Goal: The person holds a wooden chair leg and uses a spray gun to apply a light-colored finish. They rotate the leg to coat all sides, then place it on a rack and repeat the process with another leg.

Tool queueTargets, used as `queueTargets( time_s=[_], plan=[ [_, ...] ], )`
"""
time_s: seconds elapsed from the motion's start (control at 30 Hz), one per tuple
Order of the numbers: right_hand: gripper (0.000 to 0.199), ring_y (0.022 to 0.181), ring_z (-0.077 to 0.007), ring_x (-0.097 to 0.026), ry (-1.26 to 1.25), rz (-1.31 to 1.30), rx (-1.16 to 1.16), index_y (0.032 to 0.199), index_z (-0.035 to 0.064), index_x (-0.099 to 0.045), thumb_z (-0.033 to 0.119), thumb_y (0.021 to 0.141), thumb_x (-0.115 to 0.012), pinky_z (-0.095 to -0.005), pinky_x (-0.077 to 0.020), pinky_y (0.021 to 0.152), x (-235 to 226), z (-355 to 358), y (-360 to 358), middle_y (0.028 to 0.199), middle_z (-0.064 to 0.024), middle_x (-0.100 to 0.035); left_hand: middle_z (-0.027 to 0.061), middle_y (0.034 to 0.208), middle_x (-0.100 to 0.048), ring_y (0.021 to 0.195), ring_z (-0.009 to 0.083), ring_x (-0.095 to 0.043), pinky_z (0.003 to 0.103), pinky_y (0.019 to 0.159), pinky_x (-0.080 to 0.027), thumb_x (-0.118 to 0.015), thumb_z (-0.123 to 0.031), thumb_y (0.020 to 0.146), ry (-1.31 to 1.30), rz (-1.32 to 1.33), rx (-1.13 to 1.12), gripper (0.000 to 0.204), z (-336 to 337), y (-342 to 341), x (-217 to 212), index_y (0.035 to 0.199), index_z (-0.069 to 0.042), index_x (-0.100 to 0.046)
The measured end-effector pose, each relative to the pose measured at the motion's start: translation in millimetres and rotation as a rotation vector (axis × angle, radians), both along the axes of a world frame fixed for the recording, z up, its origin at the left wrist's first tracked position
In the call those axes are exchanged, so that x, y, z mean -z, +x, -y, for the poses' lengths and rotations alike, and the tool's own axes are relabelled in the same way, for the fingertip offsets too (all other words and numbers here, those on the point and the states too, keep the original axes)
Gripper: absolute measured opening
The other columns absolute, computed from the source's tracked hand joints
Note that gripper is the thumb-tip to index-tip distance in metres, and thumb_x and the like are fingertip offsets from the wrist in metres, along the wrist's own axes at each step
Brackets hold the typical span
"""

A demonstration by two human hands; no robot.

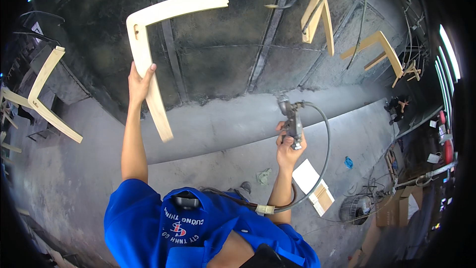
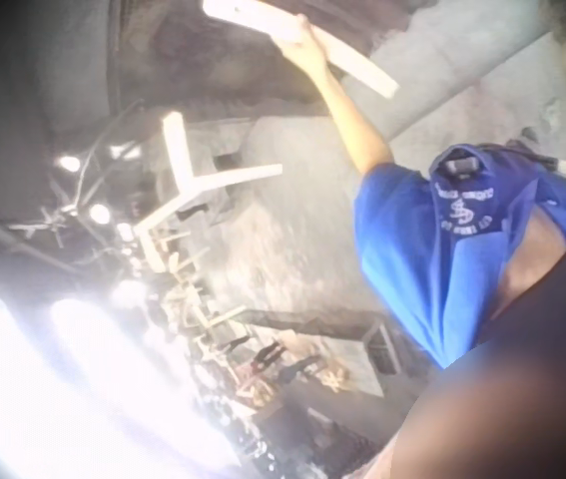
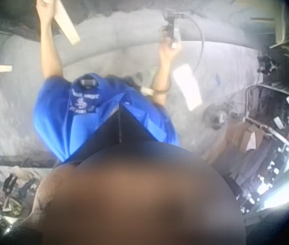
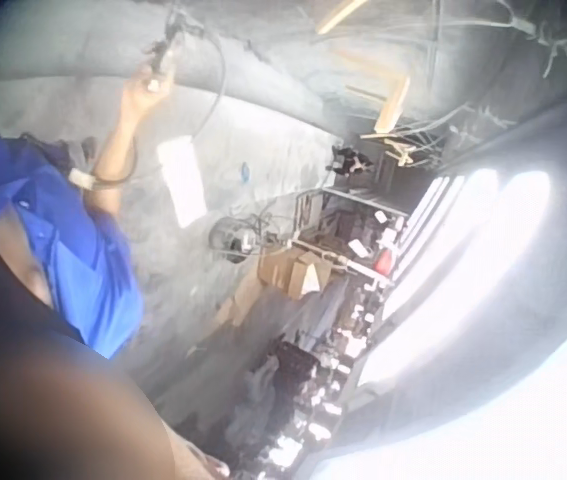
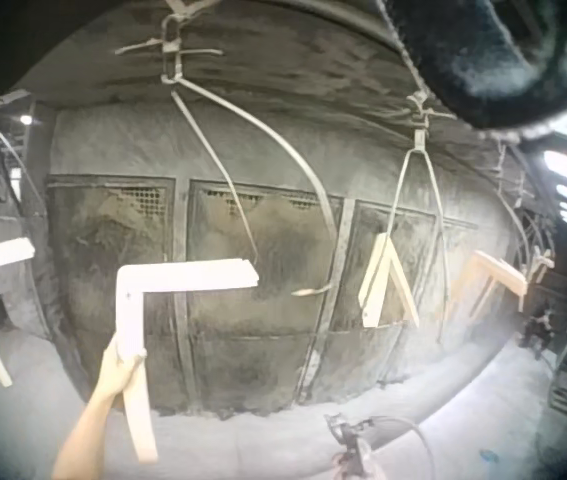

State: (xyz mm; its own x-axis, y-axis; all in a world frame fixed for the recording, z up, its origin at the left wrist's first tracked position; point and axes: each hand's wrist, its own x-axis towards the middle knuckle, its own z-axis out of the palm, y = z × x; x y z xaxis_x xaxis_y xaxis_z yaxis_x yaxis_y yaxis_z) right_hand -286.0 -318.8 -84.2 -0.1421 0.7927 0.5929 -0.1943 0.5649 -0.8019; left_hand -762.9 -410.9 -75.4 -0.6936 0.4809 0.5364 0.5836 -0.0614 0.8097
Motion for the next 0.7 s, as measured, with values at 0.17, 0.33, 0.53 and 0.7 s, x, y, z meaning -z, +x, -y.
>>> queueTargets(
  time_s=[0.17,0.33,0.53,0.7],
  plan=[
    [0.084,0.058,-0.0086,-0.054,-0.018,0.043,-0.562,0.142,-0.0081,-0.057,0.063,0.097,-0.064,-0.0239,-0.035,0.049,-36,8,-22,0.083,-0.0129,-0.068,0.0171,0.095,-0.072,0.079,0.0205,-0.072,0.033,0.07,-0.058,-0.075,-0.039,0.097,0.045,0.525,0.348,0.055,18,60,-37,0.122,0.004,-0.053],
    [0.073,0.046,-0.0073,-0.045,-0.066,0.039,-0.309,0.121,-0.0082,-0.058,0.062,0.105,-0.048,-0.0231,-0.0326,0.04,-60,-11,-47,0.083,-0.0139,-0.065,0.0163,0.09,-0.073,0.066,0.0162,-0.068,0.03,0.059,-0.056,-0.075,-0.039,0.096,0.061,0.503,0.29,0.054,25,72,-41,0.121,0.004,-0.054],
    [0.065,0.047,-0.0058,-0.044,0.004,0.094,-0.111,0.116,-0.0087,-0.06,0.055,0.105,-0.054,-0.0226,-0.0325,0.042,-110,-34,-36,0.085,-0.0126,-0.068,0.0168,0.1,-0.075,0.086,0.026,-0.075,0.037,0.079,-0.058,-0.08,-0.028,0.092,0.077,0.031,0.092,0.049,18,64,-25,0.123,0.002,-0.056],
    [0.094,0.044,-0.0045,-0.04,0.175,0.35,-0.427,0.14,-0.01,-0.048,0.075,0.101,-0.039,-0.0234,-0.0294,0.04,-195,-9,-10,0.08,-0.0131,-0.063,0.0236,0.104,-0.072,0.093,0.0383,-0.071,0.042,0.081,-0.055,-0.08,-0.024,0.09,-0.053,-0.23,-0.151,0.047,6,55,-18,0.125,0.001,-0.059]
  ],
)
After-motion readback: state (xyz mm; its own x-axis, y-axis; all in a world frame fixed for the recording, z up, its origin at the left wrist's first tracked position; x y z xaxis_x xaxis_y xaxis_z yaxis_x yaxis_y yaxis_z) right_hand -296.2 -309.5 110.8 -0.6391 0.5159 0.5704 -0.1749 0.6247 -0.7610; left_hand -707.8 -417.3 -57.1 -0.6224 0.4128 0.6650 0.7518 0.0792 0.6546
